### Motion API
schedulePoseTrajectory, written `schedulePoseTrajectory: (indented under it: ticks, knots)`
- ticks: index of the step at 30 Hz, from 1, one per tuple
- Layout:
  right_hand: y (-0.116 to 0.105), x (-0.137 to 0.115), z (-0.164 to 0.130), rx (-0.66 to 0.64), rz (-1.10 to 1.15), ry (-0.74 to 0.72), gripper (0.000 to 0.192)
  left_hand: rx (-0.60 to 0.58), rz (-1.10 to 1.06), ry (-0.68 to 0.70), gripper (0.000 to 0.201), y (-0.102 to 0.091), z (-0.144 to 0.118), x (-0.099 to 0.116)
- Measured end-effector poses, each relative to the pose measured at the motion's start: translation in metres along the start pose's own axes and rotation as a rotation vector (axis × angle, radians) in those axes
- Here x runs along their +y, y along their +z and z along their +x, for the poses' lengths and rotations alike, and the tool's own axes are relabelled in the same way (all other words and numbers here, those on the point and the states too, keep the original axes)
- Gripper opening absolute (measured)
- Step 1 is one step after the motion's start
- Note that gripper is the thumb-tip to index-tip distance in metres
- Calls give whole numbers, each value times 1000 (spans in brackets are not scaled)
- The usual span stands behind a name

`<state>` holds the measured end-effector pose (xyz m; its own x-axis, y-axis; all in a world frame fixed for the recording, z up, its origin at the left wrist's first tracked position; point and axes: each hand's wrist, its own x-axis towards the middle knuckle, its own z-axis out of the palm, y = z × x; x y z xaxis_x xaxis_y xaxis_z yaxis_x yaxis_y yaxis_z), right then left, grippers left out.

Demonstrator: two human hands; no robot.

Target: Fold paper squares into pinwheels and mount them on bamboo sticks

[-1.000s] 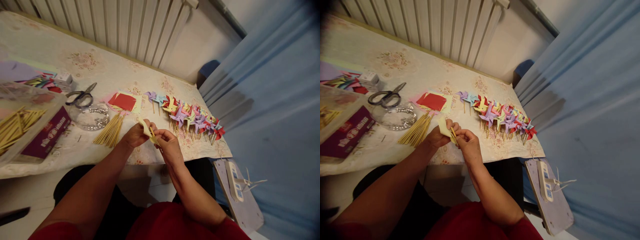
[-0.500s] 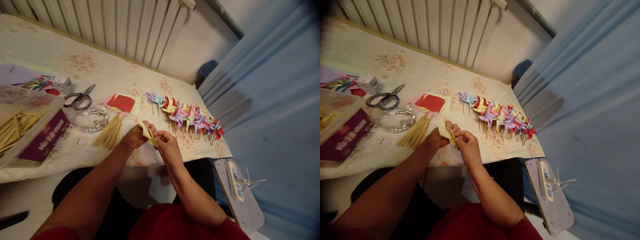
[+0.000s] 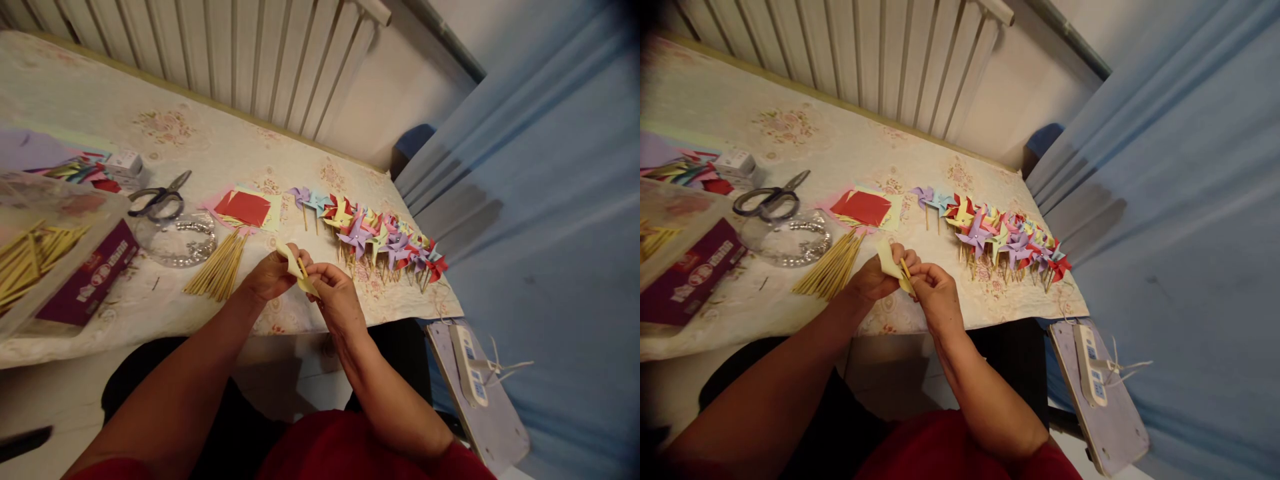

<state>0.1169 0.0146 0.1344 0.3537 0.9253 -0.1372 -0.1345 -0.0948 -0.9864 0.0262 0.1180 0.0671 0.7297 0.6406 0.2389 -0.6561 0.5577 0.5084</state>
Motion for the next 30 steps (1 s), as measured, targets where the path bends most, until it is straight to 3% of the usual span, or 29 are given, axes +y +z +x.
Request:
schedulePoseTrajectory:
  ticks: [30]
  knots:
    - [1,3,1,16,31,-4,15,-5,3,-8,34,1,0,-1]
